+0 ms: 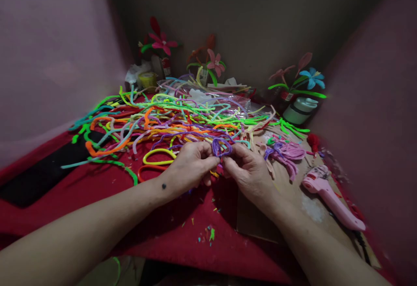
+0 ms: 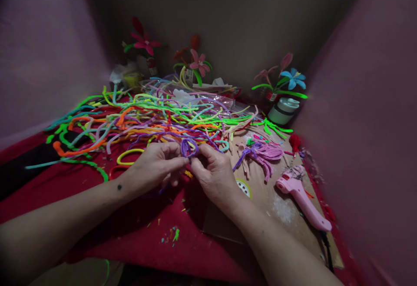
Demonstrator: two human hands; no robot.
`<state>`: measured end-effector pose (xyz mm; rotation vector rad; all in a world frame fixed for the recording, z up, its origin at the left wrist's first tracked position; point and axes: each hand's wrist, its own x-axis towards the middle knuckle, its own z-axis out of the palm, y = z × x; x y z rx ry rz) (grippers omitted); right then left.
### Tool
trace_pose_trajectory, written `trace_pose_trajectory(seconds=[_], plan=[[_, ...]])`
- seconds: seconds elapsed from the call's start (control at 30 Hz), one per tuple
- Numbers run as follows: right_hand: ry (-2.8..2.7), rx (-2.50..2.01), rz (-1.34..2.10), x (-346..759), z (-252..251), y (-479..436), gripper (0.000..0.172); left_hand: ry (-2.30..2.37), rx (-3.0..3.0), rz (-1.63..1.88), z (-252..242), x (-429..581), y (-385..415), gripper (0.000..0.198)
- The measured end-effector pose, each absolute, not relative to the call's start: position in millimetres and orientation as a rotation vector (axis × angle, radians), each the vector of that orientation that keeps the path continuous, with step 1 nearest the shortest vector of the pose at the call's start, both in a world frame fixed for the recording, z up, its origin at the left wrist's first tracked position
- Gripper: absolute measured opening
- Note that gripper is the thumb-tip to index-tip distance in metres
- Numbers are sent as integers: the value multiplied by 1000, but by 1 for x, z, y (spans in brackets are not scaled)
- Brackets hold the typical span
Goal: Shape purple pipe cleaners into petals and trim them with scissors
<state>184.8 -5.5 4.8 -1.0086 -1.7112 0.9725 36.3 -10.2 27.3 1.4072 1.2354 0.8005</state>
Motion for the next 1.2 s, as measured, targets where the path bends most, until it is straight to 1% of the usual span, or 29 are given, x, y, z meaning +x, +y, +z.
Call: trace_pose_trajectory(seconds=[0.13, 0.23, 0.33, 0.4, 0.5, 0.6, 0.67, 0.93, 1.0, 1.03, 1.2], plan=[[-1730, -1056, 1031, 184, 3, -5, 10, 1243, 1436, 803, 26, 36, -10, 11], [-1639, -1028, 1096, 185, 11, -5, 1, 1245, 1458, 812, 25, 36, -10, 11], [-1506, -1098, 1229, 187, 21, -5, 7, 1253, 1507, 815, 24, 36, -10, 16], [-1419, -1111, 1359, 188, 23, -5, 14, 1263, 1549, 808, 23, 36, -10, 18], [-1387, -1060, 1467, 187, 20, -3, 23, 1246, 1600, 810, 18, 36, -10, 12], [-1443, -1078, 1468, 187, 16, -1, 29, 1187, 1656, 849, 13, 36, -11, 5], [-1454, -1069, 1486, 188, 14, -1, 31, 1161, 1697, 875, 11, 36, -11, 5], [-1335, -1043, 1563, 188, 13, -1, 29, 1265, 1937, 876, 14, 31, -6, 14], [-1295, -1028, 1634, 188, 11, -1, 28, 1295, 2026, 870, 15, 30, -4, 12], [-1276, -1010, 1658, 188, 10, -1, 27, 1289, 2059, 848, 16, 29, -4, 11], [-1231, -873, 1775, 191, 6, 1, 18, 1216, 2120, 748, 20, 27, -3, 22]])
